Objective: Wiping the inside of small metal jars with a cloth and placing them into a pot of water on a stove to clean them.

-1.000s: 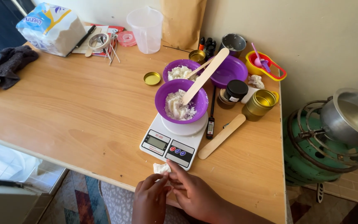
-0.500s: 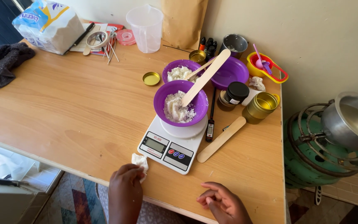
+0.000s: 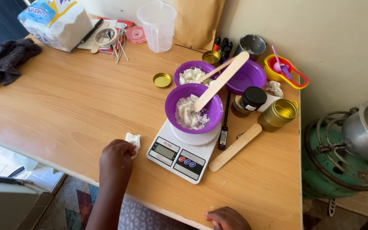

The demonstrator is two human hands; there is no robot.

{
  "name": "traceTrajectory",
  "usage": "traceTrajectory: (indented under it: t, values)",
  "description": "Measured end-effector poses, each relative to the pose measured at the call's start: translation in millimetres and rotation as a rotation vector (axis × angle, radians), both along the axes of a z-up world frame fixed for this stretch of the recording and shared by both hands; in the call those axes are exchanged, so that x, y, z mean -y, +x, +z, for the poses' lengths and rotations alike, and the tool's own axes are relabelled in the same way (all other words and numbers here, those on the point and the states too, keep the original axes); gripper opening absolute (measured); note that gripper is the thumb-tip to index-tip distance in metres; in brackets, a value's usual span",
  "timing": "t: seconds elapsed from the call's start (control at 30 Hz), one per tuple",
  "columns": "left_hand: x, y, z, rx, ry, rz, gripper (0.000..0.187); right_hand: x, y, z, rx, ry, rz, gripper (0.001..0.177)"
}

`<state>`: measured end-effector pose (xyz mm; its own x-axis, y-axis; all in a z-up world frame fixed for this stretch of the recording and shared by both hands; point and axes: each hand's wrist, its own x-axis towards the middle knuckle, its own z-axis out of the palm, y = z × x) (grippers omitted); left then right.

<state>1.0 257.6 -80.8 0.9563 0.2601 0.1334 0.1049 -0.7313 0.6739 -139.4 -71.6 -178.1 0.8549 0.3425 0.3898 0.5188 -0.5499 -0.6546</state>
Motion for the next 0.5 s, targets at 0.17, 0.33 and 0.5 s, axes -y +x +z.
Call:
traceTrajectory:
  t: [0.17, 0.33, 0.5]
  values:
    - [-13, 36, -5, -0.024, 0.019, -0.004, 0.014, 12, 1, -22, -0.074, -0.044, 0.085, 0.032]
    - [-18, 78, -12, -0.023, 0.031, -0.046, 0.014, 26, 2, -53, -0.037, -0.127, 0.174, 0.032]
    - [-10, 113, -1, -0.146, 0.052, -0.039, 0.015, 0, 4, -10, 0.112, -0.119, 0.133, 0.029]
